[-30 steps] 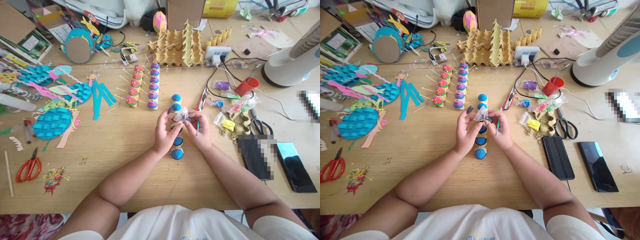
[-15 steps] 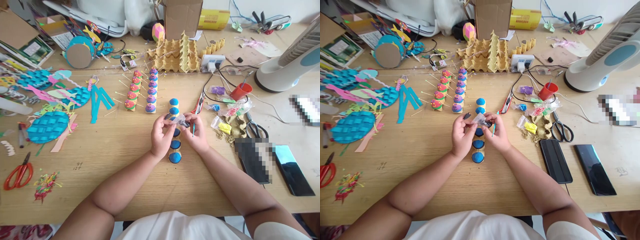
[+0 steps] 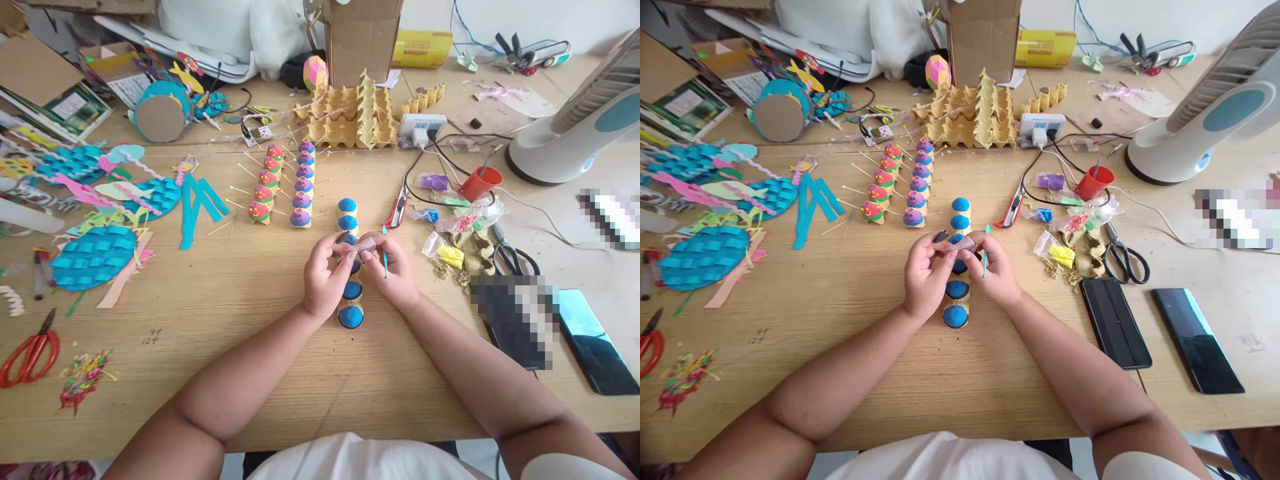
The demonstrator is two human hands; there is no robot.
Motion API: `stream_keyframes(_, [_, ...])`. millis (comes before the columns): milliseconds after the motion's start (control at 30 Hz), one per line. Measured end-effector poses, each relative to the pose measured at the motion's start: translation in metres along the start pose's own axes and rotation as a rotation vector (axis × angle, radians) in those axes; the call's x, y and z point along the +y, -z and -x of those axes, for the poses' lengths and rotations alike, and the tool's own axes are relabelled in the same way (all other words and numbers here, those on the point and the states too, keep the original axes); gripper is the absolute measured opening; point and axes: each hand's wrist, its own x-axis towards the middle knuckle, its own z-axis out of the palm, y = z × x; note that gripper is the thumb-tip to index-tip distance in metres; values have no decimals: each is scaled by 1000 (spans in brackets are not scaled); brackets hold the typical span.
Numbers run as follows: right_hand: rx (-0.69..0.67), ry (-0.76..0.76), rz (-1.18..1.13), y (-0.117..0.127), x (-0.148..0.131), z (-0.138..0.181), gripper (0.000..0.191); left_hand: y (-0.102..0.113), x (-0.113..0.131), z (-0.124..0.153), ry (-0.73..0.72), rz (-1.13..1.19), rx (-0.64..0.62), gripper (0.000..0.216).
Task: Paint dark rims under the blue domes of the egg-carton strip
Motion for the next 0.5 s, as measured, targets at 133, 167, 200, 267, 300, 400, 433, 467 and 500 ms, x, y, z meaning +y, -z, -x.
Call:
stream_keyframes(133, [20,17,-9,0,-1,0,23,0,3,0,-8,10,-17,37])
stream_keyframes(167, [26,23,-5,0,-1,0,22,0,3,0,-8,17,-20,36])
stream_keyframes(200, [30,29,2,0,0,0,21,0,4,0,-4,24,-21,36])
stream_keyframes(267, [29,43,16,0,1,0,20,-1,5,-1,6,36,-16,34])
stream_keyframes(300, [29,48,20,0,1,0,20,-1,5,-1,11,43,-13,33])
stream_keyframes(400, [37,45,38,0,1,0,22,-2,8,-2,30,78,-5,30])
stream_keyframes(433, [39,41,46,0,1,0,24,-2,9,-3,41,91,-6,30])
stream_keyframes(467, [40,36,56,0,1,-1,26,-3,9,-3,56,101,-9,31])
stream_keyframes(500, [39,32,68,0,1,-1,27,-3,9,-3,71,109,-11,32])
